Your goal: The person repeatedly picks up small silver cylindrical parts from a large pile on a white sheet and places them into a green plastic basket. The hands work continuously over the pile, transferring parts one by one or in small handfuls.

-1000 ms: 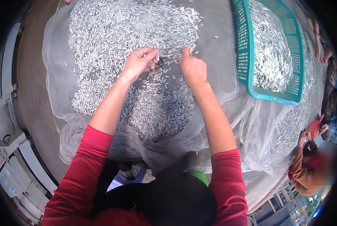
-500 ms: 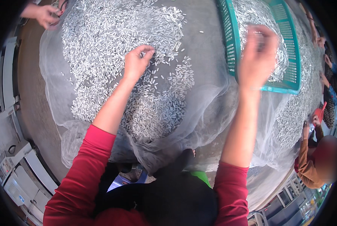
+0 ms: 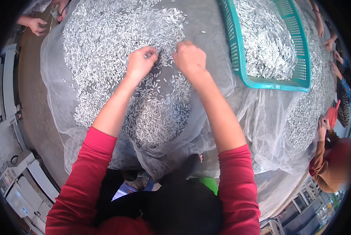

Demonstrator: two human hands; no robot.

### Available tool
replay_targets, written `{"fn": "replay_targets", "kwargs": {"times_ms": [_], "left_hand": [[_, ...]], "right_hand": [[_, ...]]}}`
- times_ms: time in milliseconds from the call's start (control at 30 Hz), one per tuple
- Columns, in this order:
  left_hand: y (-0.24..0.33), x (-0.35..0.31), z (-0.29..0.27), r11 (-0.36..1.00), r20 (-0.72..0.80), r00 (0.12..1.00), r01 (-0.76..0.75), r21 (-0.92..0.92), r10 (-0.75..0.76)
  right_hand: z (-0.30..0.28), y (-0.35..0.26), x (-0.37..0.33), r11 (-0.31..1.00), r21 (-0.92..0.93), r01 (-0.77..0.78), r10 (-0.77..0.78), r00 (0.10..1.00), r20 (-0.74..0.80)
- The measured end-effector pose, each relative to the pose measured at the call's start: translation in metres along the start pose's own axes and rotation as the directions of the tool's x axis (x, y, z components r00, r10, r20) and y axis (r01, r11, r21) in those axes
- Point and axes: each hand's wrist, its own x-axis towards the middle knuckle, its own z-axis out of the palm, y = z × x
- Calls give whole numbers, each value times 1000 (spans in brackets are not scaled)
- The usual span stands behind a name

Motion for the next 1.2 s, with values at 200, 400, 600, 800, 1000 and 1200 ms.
{"fn": "replay_targets", "kwargs": {"times_ms": [200,400,600,800,1000,1200], "left_hand": [[8,8,-35,498,453,788,615,-611,-417],[104,45,-5,704,473,869,427,-568,-145],[249,94,53,812,434,856,29,-583,281],[162,79,-94,882,473,769,-470,-39,430],[-22,-24,-264,978,398,905,76,192,-149],[-147,-85,-262,988,14,988,151,44,-151]], "right_hand": [[-1,9,-8,998,18,-57,57,998,26],[-101,31,-52,971,64,-230,238,935,-262],[-193,101,-64,894,-115,-432,280,741,-611],[-205,64,-93,967,120,-223,252,799,-546],[-156,-66,-61,925,166,342,-356,932,66],[-46,-168,-48,790,200,579,-568,570,594]]}}
